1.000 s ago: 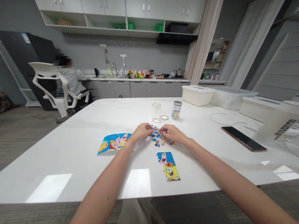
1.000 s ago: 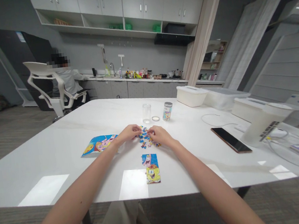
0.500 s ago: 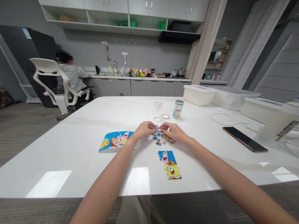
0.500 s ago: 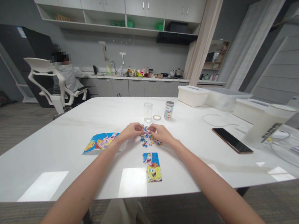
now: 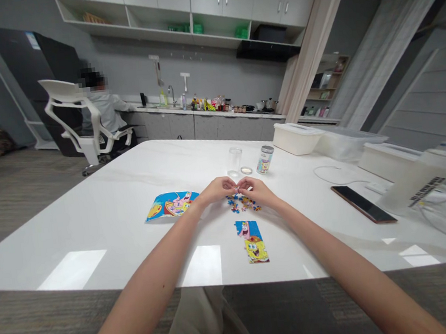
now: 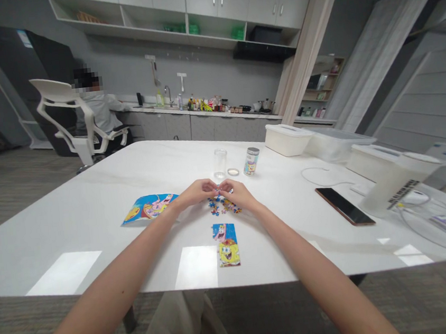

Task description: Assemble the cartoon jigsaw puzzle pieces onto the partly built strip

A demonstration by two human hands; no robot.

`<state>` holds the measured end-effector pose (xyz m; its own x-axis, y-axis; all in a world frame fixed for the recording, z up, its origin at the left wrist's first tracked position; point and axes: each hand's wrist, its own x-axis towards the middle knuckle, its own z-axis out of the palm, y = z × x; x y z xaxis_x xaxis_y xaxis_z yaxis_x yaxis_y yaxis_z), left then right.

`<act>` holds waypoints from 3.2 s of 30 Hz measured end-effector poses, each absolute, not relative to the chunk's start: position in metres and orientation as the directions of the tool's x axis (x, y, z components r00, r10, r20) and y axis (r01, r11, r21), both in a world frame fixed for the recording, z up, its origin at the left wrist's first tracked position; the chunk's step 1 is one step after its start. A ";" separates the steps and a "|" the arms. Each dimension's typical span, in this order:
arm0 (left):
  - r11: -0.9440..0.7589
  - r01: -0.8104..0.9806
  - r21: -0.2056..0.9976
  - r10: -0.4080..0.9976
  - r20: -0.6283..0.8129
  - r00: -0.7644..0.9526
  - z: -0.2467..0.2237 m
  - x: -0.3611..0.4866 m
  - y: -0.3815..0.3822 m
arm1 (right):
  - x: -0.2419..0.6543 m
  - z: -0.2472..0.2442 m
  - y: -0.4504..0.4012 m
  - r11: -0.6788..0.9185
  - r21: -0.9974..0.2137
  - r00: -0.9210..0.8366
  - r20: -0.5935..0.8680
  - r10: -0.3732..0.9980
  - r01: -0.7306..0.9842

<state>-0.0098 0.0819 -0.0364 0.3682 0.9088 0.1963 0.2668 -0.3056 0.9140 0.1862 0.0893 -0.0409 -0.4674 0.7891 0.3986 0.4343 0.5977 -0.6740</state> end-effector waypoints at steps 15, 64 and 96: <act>-0.222 0.246 0.944 0.936 0.135 0.326 -0.028 -0.011 0.078 | 0.188 -0.040 0.090 0.599 -0.693 -0.500 0.383 0.777 0.400; -0.173 0.219 0.960 0.965 0.121 0.232 -0.016 -0.009 0.061 | 0.184 -0.040 0.085 0.615 -0.712 -0.530 0.396 0.750 0.339; -0.165 0.250 0.954 0.961 0.098 0.261 -0.018 -0.010 0.067 | 0.179 -0.046 0.085 0.650 -0.690 -0.580 0.400 0.709 0.319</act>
<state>-0.0099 0.0667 -0.0177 0.2605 0.9605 0.0976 0.2502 -0.1648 0.9541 0.1791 0.0854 -0.0461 -0.5802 0.7094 0.4003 0.3190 0.6500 -0.6897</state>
